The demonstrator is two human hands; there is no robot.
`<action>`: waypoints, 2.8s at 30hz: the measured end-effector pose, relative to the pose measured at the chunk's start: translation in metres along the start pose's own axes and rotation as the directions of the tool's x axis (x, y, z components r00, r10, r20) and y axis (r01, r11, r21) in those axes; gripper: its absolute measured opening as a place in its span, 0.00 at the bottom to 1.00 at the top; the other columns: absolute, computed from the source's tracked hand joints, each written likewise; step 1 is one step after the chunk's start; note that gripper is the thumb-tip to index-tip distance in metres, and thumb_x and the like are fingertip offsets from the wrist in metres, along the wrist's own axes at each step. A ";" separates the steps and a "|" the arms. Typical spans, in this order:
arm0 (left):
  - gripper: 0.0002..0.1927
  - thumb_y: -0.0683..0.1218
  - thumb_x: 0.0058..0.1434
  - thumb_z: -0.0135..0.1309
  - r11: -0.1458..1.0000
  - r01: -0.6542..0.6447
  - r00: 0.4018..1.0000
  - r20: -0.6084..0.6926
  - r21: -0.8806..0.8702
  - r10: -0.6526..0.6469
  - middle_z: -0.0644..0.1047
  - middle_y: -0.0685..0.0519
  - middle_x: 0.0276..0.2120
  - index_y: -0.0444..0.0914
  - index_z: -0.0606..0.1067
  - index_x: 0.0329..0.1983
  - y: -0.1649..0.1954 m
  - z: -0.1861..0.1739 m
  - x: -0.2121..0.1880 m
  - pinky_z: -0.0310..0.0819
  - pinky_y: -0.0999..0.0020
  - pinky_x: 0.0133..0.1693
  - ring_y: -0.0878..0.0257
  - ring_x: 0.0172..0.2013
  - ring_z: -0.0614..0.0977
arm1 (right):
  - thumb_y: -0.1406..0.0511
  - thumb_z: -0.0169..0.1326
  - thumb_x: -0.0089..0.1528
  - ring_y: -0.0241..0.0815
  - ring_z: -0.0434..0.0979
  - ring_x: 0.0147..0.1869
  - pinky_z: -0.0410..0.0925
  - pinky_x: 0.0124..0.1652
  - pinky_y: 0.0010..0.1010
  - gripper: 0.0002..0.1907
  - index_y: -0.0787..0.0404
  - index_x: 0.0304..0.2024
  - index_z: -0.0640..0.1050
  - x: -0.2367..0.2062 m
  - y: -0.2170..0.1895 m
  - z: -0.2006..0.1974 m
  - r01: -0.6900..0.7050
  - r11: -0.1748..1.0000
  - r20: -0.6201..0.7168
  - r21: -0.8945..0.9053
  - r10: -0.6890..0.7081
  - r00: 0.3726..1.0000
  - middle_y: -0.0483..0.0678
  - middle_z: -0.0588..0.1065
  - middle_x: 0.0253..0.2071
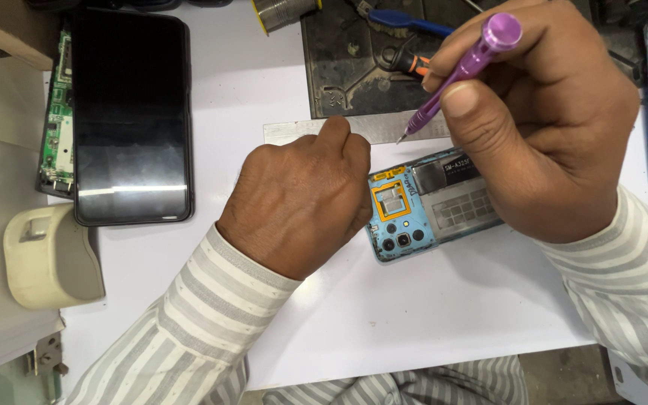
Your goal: The person works on a disassembled phone lying on a white workbench, holding the phone chassis with one hand while using a small purple precision screwdriver to pry and scrape around the inside of the frame. They reposition the phone repeatedly, work around its edges and internal compartment, and finally align and press the screen assembly onto the phone body.
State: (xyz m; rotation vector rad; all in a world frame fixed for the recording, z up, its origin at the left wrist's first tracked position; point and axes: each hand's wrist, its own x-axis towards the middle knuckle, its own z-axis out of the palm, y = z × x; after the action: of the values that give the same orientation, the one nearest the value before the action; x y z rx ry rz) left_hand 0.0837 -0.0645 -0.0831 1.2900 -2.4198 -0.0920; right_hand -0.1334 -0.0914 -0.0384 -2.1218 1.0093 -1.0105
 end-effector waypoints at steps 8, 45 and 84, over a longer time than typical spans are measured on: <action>0.12 0.43 0.55 0.62 0.997 0.009 1.000 0.019 -0.076 -0.007 0.74 0.47 0.28 0.32 0.72 0.28 -0.005 0.003 0.001 0.65 0.63 0.13 0.59 0.15 0.77 | 0.69 0.52 0.77 0.27 0.70 0.38 0.66 0.40 0.16 0.09 0.67 0.52 0.67 -0.003 0.001 0.001 -0.001 0.998 -0.008 0.064 0.002 1.000 0.49 0.76 0.46; 0.05 0.41 0.60 0.60 0.903 0.109 0.956 -0.205 -0.415 -0.209 0.78 0.51 0.37 0.36 0.79 0.39 -0.020 0.001 0.004 0.77 0.62 0.35 0.56 0.33 0.84 | 0.72 0.52 0.74 0.34 0.82 0.45 0.76 0.38 0.19 0.11 0.68 0.53 0.64 0.003 -0.013 -0.003 -0.106 0.981 -0.086 0.163 0.121 0.989 0.51 0.73 0.48; 0.16 0.49 0.45 0.69 0.841 0.223 0.973 0.164 -0.494 -0.162 0.80 0.54 0.31 0.40 0.82 0.36 -0.017 -0.007 0.007 0.76 0.60 0.31 0.58 0.31 0.83 | 0.80 0.56 0.65 0.41 0.79 0.40 0.76 0.38 0.25 0.17 0.75 0.49 0.61 0.001 0.008 -0.004 0.099 0.981 0.029 -0.169 -0.096 0.995 0.58 0.70 0.43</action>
State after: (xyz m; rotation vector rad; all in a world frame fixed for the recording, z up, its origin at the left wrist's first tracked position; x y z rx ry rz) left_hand 0.0965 -0.0793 -0.0788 1.2862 -2.1270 -0.8302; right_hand -0.1391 -0.0978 -0.0420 -2.3362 1.0220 -0.9767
